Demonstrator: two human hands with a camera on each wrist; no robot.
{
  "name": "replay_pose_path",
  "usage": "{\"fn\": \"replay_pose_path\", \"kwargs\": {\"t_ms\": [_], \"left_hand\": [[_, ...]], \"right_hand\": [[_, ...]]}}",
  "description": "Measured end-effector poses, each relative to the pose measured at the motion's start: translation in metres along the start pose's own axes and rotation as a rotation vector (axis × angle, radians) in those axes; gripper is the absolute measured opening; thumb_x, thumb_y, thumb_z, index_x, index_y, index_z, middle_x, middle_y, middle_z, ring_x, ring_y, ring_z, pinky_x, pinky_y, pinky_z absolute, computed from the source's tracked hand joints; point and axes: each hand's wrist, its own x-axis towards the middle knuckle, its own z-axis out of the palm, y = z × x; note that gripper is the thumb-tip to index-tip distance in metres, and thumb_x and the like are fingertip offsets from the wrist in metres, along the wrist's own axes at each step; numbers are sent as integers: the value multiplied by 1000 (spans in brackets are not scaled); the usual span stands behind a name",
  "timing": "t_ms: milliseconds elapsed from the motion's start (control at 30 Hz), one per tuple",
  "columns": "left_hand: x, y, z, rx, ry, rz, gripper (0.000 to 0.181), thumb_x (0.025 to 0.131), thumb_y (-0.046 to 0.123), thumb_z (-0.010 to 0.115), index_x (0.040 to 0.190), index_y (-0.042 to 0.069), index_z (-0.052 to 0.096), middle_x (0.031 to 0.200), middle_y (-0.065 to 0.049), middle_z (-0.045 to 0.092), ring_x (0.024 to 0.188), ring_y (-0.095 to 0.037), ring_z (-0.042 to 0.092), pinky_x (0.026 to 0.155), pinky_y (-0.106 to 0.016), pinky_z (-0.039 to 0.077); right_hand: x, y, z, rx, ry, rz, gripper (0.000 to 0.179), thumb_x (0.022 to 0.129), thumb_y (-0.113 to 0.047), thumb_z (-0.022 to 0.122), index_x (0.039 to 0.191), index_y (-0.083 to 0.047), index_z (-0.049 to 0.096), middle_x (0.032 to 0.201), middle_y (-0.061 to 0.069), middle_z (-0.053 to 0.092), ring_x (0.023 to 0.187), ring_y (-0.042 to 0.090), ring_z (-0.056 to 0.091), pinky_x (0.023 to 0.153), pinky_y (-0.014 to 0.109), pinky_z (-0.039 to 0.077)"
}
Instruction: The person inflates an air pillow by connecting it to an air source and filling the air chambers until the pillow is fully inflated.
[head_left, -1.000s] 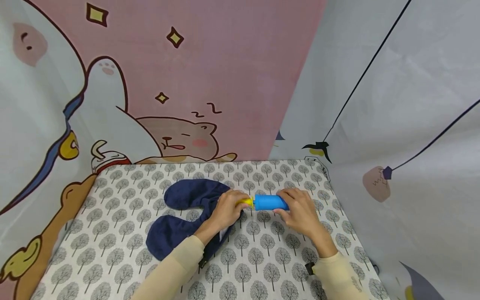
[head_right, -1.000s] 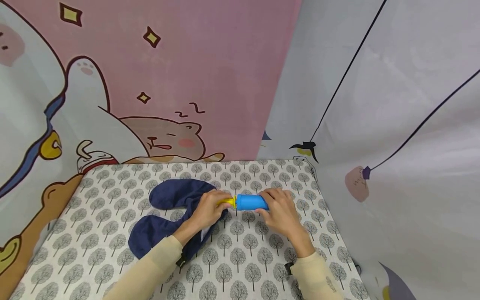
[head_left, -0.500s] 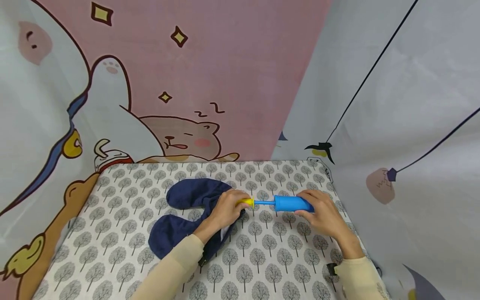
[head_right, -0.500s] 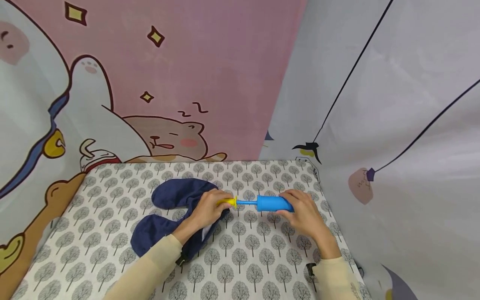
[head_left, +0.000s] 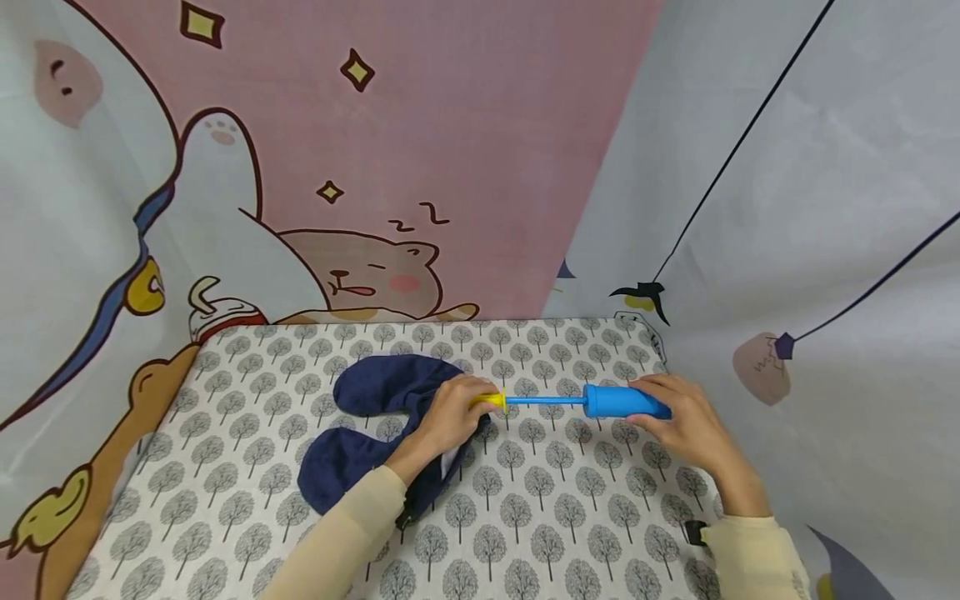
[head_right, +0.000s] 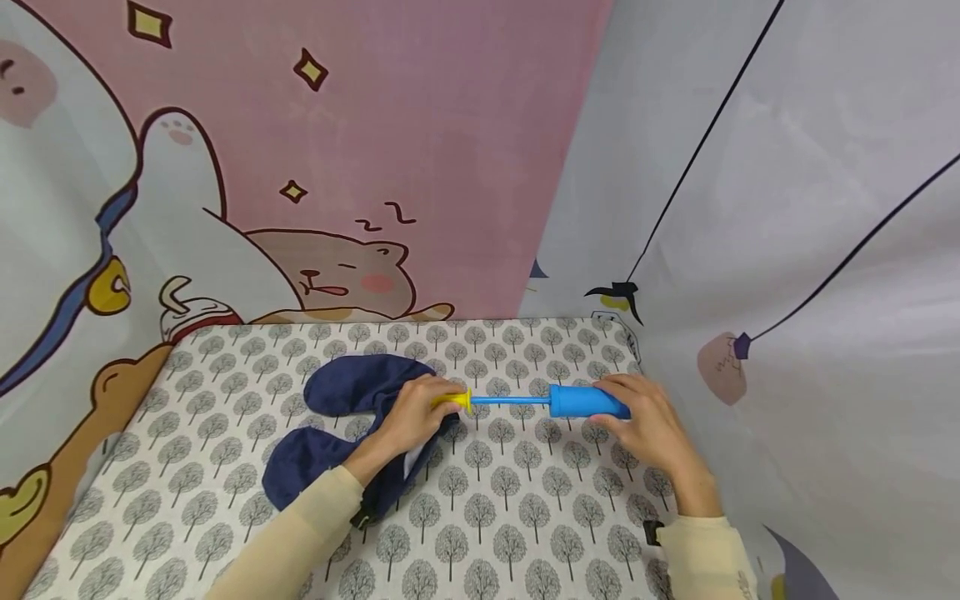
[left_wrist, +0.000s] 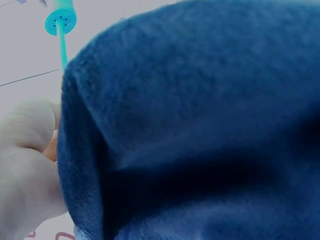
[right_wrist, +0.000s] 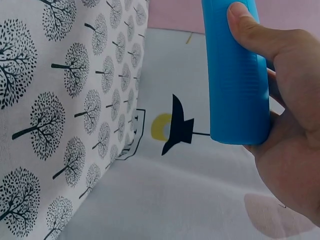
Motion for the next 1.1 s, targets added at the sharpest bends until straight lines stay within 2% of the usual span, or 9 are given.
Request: {"fn": "replay_pose_path", "kwargs": {"t_ms": [167, 300, 467, 567, 700, 900, 933, 1033, 1100], "left_hand": [[0, 3, 3, 13, 22, 17, 21, 103, 10, 81, 122, 6, 86, 120, -11, 86, 111, -32, 78, 100, -48, 65], [-1, 4, 5, 23, 35, 25, 19, 101, 9, 82, 120, 7, 86, 117, -10, 86, 106, -32, 78, 95, -48, 65], [-2, 0, 10, 15, 78, 45, 17, 101, 9, 82, 118, 9, 87, 114, -9, 86, 102, -29, 77, 92, -46, 64], [-1, -5, 13, 22, 92, 75, 17, 101, 8, 82, 118, 9, 87, 112, -8, 86, 100, -29, 76, 90, -44, 63], [-1, -3, 13, 29, 81, 67, 18, 101, 8, 82, 119, 7, 87, 114, -10, 86, 102, -30, 77, 93, -48, 64], [-2, 3, 12, 22, 60, 23, 20, 102, 8, 81, 121, 5, 86, 117, -12, 86, 107, -34, 77, 99, -53, 64], [-2, 3, 13, 16, 58, 22, 21, 102, 9, 81, 122, 4, 86, 117, -13, 86, 108, -34, 77, 102, -54, 63], [-1, 0, 15, -8, 60, 31, 21, 103, 9, 81, 123, 6, 86, 118, -12, 85, 108, -34, 77, 102, -53, 64], [-1, 0, 14, -11, 64, 53, 21, 102, 9, 81, 122, 6, 86, 117, -13, 85, 107, -34, 78, 108, -55, 63]], "right_hand": [[1, -4, 4, -18, 12, -9, 57, 84, -15, 100, 136, -2, 78, 136, 25, 76, 126, 51, 68, 107, 74, 44], [5, -12, 16, -36, 61, -67, 57, 81, -15, 101, 132, -1, 80, 132, 25, 78, 122, 51, 71, 106, 72, 48], [13, -26, 31, -81, 135, -143, 56, 77, -15, 104, 126, 0, 83, 124, 21, 80, 113, 45, 74, 95, 66, 54], [18, -36, 40, -85, 139, -147, 55, 78, -15, 104, 126, 0, 83, 122, 19, 79, 112, 44, 73, 95, 68, 54], [24, -49, 52, -82, 122, -133, 56, 80, -18, 103, 128, -1, 82, 124, 20, 78, 113, 44, 72, 99, 69, 54], [34, -64, 66, -110, 115, -163, 56, 81, -25, 103, 127, -2, 83, 123, 20, 79, 113, 44, 74, 97, 66, 56], [35, -66, 67, -113, 113, -166, 56, 81, -25, 103, 127, -2, 83, 123, 20, 80, 113, 43, 74, 95, 65, 56], [38, -71, 72, -116, 111, -170, 56, 80, -26, 104, 127, -2, 83, 123, 19, 80, 112, 42, 74, 91, 61, 55], [39, -73, 73, -109, 104, -165, 56, 80, -25, 104, 127, -2, 83, 123, 18, 80, 113, 41, 74, 90, 59, 54]]}}
